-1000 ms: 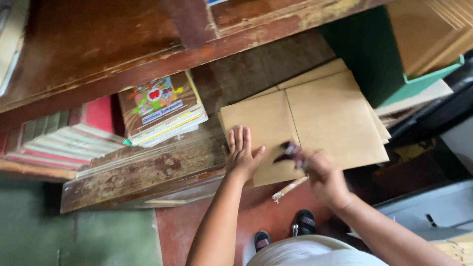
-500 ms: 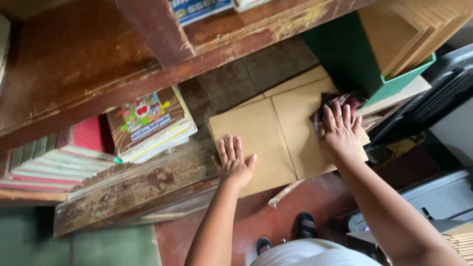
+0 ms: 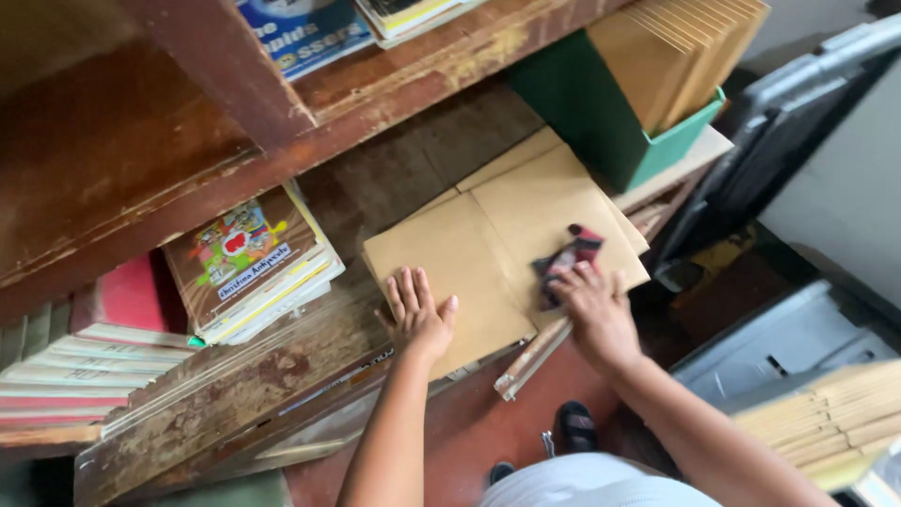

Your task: Dusting and cleaning a stack of manila folders with a cloth in a library archive area.

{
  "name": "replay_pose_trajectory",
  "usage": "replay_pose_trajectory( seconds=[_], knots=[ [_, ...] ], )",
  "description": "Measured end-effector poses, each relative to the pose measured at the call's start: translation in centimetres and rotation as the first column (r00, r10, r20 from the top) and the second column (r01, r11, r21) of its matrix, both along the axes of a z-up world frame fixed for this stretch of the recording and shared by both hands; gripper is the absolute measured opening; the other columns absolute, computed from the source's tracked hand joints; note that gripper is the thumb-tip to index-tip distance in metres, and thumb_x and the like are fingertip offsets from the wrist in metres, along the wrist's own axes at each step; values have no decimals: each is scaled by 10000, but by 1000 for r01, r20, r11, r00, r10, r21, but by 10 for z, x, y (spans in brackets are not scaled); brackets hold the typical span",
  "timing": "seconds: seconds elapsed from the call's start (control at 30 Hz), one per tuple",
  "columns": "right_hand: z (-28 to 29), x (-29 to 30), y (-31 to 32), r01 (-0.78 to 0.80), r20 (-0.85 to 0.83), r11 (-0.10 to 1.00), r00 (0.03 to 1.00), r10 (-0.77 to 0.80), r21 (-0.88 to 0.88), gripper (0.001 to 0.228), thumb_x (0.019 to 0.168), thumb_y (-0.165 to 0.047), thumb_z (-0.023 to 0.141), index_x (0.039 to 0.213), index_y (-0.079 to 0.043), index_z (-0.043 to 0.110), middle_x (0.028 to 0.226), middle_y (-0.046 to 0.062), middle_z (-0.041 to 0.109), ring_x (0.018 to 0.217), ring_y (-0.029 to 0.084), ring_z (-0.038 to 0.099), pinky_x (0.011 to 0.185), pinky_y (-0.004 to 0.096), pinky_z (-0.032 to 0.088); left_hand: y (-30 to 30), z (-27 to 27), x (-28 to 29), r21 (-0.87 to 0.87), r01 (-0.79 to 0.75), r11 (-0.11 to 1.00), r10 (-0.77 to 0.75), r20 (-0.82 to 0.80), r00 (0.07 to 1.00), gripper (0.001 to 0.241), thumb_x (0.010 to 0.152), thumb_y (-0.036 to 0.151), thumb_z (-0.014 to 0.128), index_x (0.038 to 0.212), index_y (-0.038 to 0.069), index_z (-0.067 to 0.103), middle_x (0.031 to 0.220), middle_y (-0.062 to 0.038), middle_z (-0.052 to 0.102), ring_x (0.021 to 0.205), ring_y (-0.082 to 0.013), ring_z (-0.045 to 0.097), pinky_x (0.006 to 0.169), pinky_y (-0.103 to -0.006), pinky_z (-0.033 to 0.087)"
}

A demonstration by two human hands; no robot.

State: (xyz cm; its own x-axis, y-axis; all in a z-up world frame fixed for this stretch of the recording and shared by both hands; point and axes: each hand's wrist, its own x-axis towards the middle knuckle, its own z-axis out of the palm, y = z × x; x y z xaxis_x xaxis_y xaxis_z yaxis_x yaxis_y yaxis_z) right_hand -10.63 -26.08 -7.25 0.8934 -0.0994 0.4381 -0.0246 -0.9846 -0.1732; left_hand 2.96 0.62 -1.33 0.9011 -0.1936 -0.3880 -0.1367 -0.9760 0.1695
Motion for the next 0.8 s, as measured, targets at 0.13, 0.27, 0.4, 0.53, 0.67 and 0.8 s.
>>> replay_pose_trajectory(
  seconds=[0.13, 0.27, 0.4, 0.53, 0.67, 0.8],
  knots=[
    [-7, -27, -48, 262, 39, 960, 963, -267, 95, 485, 987, -84, 549, 1405, -326, 577, 1433, -124, 597, 1494, 125, 424, 1332, 516, 16, -14, 5, -4, 33, -4, 999, 3, 31, 1000, 795, 1042, 633, 232, 1653, 205, -41, 1733, -50, -134, 1579, -300, -172, 1180, -740, -36],
    [71, -60, -29, 530, -112, 545, 776, -621, 649, 367, 999, -141, 498, 1266, -333, 661, 1106, 19, 696, 1107, 339, 639, 1121, 619, 329, -35, 20, -47, -24, 175, 984, -162, 277, 947, 765, 1011, 580, 431, 1601, 117, 279, 1649, -276, 216, 1551, -471, 120, 1165, -739, -49],
    [8, -85, -68, 601, -269, 324, 689, -673, 730, 253, 1130, -366, 498, 1325, -344, 658, 1146, 110, 716, 1165, 411, 636, 1021, 541, 473, -45, 27, -84, 29, 414, 910, -415, 105, 904, 1040, 871, 634, 658, 1655, 203, 126, 1698, -259, 10, 1551, -494, -63, 1166, -737, -73],
    [28, -110, -22, 612, -317, 264, 673, -668, 745, 268, 1114, -356, 509, 1320, -320, 675, 1155, 139, 726, 1172, 427, 632, 1023, 543, 473, -24, 7, -78, 83, 442, 893, -450, 159, 879, 776, 1008, 311, 584, 1651, 245, 156, 1699, -218, 105, 1563, -453, 37, 1183, -736, 29],
    [28, -125, 3, 591, -341, 183, 661, -668, 786, 280, 1089, -356, 518, 1301, -296, 691, 1155, 138, 721, 1176, 397, 631, 1017, 525, 475, -1, 3, -73, 59, 502, 863, -471, 455, 756, 610, 1005, 253, 480, 1594, 191, 332, 1606, -227, 329, 1498, -478, 241, 1163, -731, 168],
    [36, -139, 27, 467, -263, 135, 687, -677, 874, 301, 1044, -300, 525, 1234, -178, 725, 1139, 208, 709, 1158, 404, 629, 990, 530, 473, 8, 49, -71, 29, 593, 805, -328, 854, 403, 445, 1003, 80, 477, 1425, 151, 598, 1397, -169, 634, 1306, -395, 588, 1091, -558, 435]
  ],
)
